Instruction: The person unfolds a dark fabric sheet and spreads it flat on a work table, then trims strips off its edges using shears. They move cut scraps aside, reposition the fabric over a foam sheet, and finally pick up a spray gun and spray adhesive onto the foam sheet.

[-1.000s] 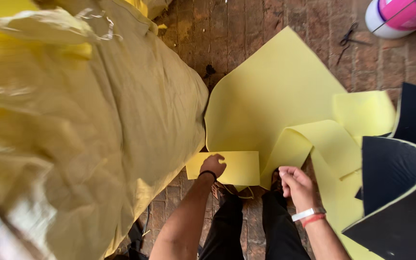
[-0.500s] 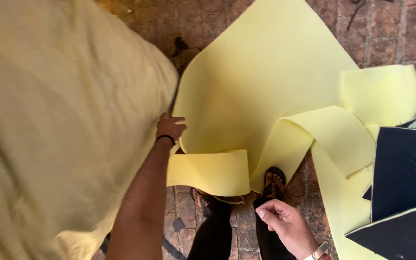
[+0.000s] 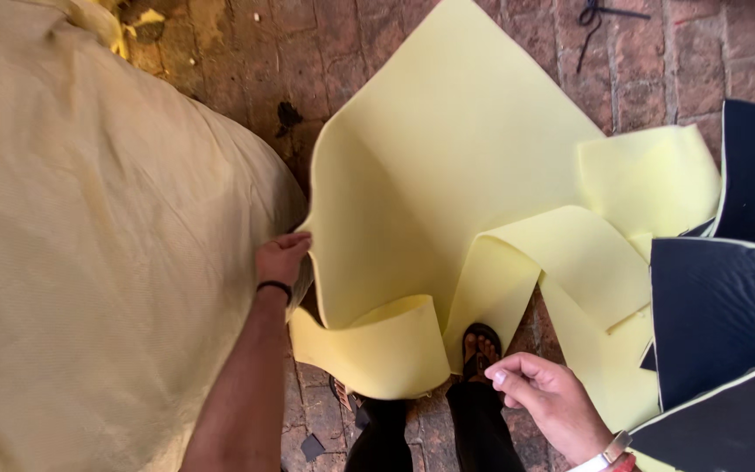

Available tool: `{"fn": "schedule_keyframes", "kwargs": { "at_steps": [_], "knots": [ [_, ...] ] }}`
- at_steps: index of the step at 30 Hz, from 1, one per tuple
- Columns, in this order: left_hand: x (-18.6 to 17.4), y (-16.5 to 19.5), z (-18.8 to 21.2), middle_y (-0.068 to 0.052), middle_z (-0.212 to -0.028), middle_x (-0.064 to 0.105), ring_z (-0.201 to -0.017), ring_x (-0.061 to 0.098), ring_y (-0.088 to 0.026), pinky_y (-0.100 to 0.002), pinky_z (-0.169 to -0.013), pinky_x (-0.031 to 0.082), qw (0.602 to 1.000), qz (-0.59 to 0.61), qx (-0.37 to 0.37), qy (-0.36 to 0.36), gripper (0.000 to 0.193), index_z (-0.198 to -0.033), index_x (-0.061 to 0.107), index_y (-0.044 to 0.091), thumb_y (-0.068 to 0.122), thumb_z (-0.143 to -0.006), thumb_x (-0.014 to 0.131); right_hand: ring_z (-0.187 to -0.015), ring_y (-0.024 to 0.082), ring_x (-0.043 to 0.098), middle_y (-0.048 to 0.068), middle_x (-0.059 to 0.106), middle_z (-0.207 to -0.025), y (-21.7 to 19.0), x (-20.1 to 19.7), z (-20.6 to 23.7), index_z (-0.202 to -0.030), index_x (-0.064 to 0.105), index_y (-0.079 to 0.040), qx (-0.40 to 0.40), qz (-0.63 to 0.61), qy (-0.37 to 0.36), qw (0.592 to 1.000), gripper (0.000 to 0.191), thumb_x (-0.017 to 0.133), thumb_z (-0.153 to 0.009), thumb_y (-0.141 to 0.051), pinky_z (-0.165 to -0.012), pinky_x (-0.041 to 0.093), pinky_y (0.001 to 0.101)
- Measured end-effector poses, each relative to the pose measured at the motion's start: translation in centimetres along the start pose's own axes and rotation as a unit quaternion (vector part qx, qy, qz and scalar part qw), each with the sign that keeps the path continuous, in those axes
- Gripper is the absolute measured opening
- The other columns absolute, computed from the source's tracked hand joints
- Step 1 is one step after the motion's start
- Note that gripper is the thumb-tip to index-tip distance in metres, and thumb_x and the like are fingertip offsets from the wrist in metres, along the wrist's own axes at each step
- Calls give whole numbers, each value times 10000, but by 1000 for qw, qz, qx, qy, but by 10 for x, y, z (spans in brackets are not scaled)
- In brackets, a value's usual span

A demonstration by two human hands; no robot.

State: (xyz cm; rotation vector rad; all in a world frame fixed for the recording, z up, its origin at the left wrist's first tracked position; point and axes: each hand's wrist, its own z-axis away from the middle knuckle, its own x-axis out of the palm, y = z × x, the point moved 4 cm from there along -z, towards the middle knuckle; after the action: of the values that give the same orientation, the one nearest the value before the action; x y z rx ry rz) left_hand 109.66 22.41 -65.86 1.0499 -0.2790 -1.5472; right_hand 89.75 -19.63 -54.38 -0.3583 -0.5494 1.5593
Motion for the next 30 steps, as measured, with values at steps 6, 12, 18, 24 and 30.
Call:
{"fn": "schedule_keyframes", "kwargs": {
  "at_steps": [6, 12, 18, 24, 30],
  "knots": [
    [34, 63, 108, -59, -1053, 698, -980, 698, -171, -373, -913, 584, 965, 138, 132, -177, 397, -1058, 639, 105, -145, -749, 649, -762, 144, 646, 82, 756, -919, -66, -5, 18, -1136, 781, 8, -11, -64, 35, 997, 298, 669, -929, -175, -703, 519, 273],
    [78, 83, 316, -107, -774, 747, -706, 678, -196, -289, -648, 528, 925, 182, -42, -331, 334, -765, 758, 43, -145, -626, 521, -1320, 207, 521, 135, 518, -1461, -162, -17, 26, -1478, 449, -80, -93, 18, 100, 990, 761, 745, -843, -378, -992, 465, 373],
    [75, 82, 422, -65, -634, 647, -638, 685, -195, -277, -644, 523, 883, -26, 166, -439, 247, -675, 659, 43, 72, -913, 717, -1130, 332, 664, 264, 672, -1251, -204, -46, 10, -1312, 537, 29, -47, 178, 160, 970, 667, 801, -811, -323, -959, 517, 440],
    [42, 41, 465, -77, -693, 692, -754, 731, -179, -263, -723, 533, 919, -39, 83, -384, 188, -750, 708, 41, -26, -669, 552, -849, 301, 719, 218, 764, -946, -191, -48, 5, -1028, 737, 43, -92, 334, 165, 924, 315, 753, -874, -231, -812, 552, 413],
    [-8, -10, 491, -109, -786, 716, -803, 713, -197, -278, -766, 547, 983, 96, 78, -136, 337, -754, 694, -12, -139, -605, 419, -890, 188, 669, 95, 745, -1036, -150, -34, 76, -1101, 724, 37, -186, -6, 152, 971, 209, 691, -923, -66, -821, 530, 353]
  ]
}}
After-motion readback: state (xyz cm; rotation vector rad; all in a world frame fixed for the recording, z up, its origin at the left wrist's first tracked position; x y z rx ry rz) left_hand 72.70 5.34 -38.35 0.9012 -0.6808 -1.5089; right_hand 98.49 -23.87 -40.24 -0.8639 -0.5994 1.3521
